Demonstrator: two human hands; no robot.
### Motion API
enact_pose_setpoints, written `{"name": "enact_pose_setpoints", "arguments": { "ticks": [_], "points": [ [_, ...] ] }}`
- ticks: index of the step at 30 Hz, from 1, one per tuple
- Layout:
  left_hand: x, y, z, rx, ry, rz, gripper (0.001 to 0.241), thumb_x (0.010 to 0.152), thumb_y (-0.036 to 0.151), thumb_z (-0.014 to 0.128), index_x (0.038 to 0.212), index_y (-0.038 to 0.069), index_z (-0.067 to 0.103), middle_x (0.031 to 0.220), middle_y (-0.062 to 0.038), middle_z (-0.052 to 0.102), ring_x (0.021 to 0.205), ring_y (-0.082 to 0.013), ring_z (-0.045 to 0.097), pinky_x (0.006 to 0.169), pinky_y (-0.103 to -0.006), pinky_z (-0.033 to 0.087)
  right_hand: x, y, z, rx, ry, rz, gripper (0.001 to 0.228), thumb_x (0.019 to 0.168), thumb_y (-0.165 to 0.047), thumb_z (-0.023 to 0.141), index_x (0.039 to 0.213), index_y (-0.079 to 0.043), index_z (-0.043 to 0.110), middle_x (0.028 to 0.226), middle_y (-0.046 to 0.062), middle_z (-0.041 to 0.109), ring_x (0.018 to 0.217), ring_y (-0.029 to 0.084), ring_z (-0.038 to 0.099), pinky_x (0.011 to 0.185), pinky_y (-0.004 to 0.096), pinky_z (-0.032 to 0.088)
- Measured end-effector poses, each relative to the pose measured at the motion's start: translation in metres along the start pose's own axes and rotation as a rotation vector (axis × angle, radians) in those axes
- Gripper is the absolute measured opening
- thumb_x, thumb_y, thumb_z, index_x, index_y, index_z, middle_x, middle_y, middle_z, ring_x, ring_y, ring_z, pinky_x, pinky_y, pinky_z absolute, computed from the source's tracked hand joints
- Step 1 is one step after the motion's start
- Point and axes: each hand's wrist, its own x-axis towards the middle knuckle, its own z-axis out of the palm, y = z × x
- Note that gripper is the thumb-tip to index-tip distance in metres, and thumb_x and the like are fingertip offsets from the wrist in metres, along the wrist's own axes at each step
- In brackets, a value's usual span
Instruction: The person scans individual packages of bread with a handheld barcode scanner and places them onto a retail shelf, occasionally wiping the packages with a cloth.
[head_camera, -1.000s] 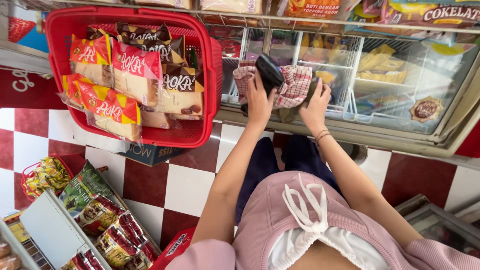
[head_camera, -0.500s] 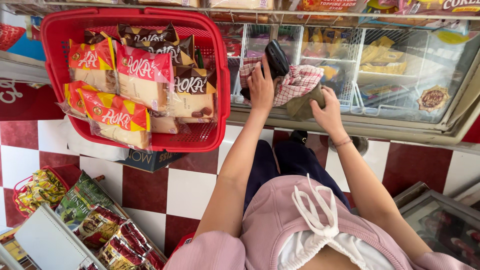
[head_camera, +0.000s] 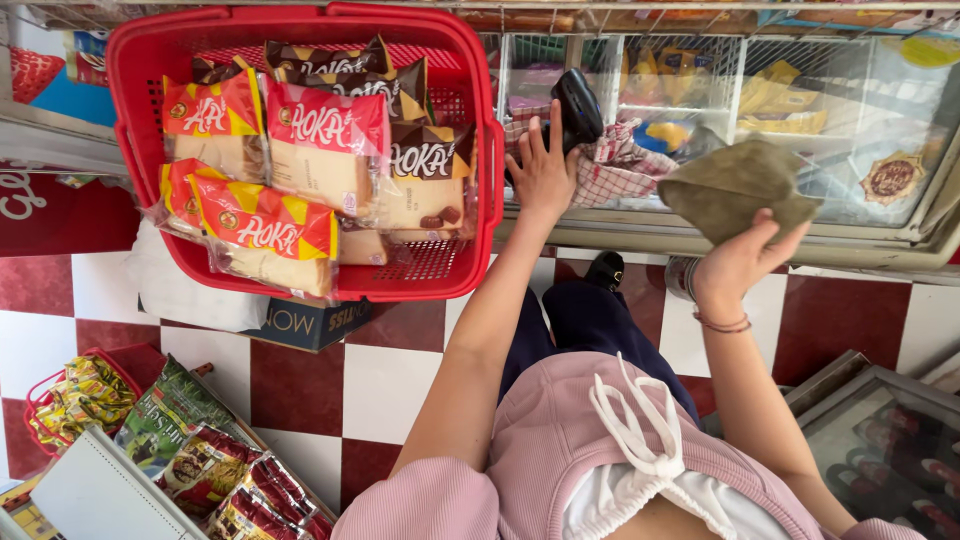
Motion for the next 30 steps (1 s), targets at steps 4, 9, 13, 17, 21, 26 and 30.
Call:
{"name": "enact_pose_setpoints", "arguments": {
  "ticks": [4,9,13,17,21,26,30],
  "points": [
    [-0.004,0.006,-0.022,-0.094,0.027,0.037,0.083,0.101,0.046,0.059,0.164,0.022,0.010,0.151,-0.022,0.037,0.135,-0.0388,0.043,0.105,-0.0633,0.036,-0.006,-0.015,-0.006,0.033,-0.024,0.002,0.052,0.118,-0.010,0.039,0.167,-0.002,0.021,0.167,0.013,0.037,0.145,0.022,0.049,0.129,0.035,0.038],
    [-0.049,0.032,-0.088,-0.927,-0.039,0.296,0.078,0.106,0.043,0.058,0.169,0.015,0.021,0.160,-0.021,0.036,0.139,-0.0351,0.048,0.121,-0.0406,0.040,-0.033,-0.032,0.015,-0.012,-0.234,-0.053,0.051,0.114,-0.002,0.042,0.164,-0.001,0.030,0.158,0.013,0.048,0.139,0.020,0.052,0.121,0.033,0.044],
    [-0.057,0.050,-0.147,-1.092,-0.057,0.338,0.096,0.096,0.038,0.073,0.168,0.011,0.016,0.167,-0.024,0.034,0.156,-0.0371,0.036,0.128,-0.0444,0.035,-0.065,-0.061,0.052,0.175,-0.286,0.104,0.050,0.111,-0.004,0.044,0.160,-0.003,0.032,0.149,0.011,0.053,0.130,0.018,0.054,0.114,0.033,0.047],
    [-0.080,0.038,-0.197,-1.465,-0.175,0.220,0.120,0.079,0.023,0.089,0.170,0.012,0.011,0.161,-0.016,0.042,0.148,-0.0233,0.045,0.125,-0.0418,0.038,-0.089,-0.119,0.077,0.400,-0.636,0.248,0.049,0.102,-0.009,0.054,0.150,-0.001,0.045,0.139,0.011,0.059,0.126,0.021,0.060,0.113,0.033,0.049],
    [-0.100,-0.011,-0.215,-1.686,-0.146,0.066,0.116,0.076,0.009,0.091,0.168,0.010,0.019,0.149,-0.011,0.056,0.137,-0.0180,0.055,0.120,-0.0395,0.046,-0.101,-0.153,0.113,0.331,-1.023,0.332,0.039,0.102,-0.007,0.067,0.136,0.006,0.054,0.127,0.009,0.062,0.120,0.017,0.059,0.109,0.029,0.047],
    [-0.151,-0.096,-0.220,-1.733,0.071,-0.228,0.052,0.089,-0.003,0.077,0.139,-0.004,0.063,0.132,-0.014,0.066,0.121,-0.0211,0.063,0.107,-0.0371,0.052,-0.094,-0.187,0.184,-0.069,-1.199,-0.199,0.017,0.105,-0.004,0.063,0.121,0.003,0.062,0.116,0.012,0.068,0.103,0.018,0.066,0.095,0.028,0.055],
    [-0.164,-0.141,-0.223,-1.856,0.372,-0.413,0.036,0.099,-0.002,0.069,0.134,-0.004,0.060,0.124,-0.014,0.067,0.110,-0.0225,0.066,0.099,-0.0403,0.056,-0.120,-0.173,0.275,-0.118,-1.143,0.032,0.033,0.101,-0.003,0.066,0.131,0.006,0.055,0.109,0.010,0.067,0.090,0.011,0.070,0.071,0.023,0.059]
  ]
}}
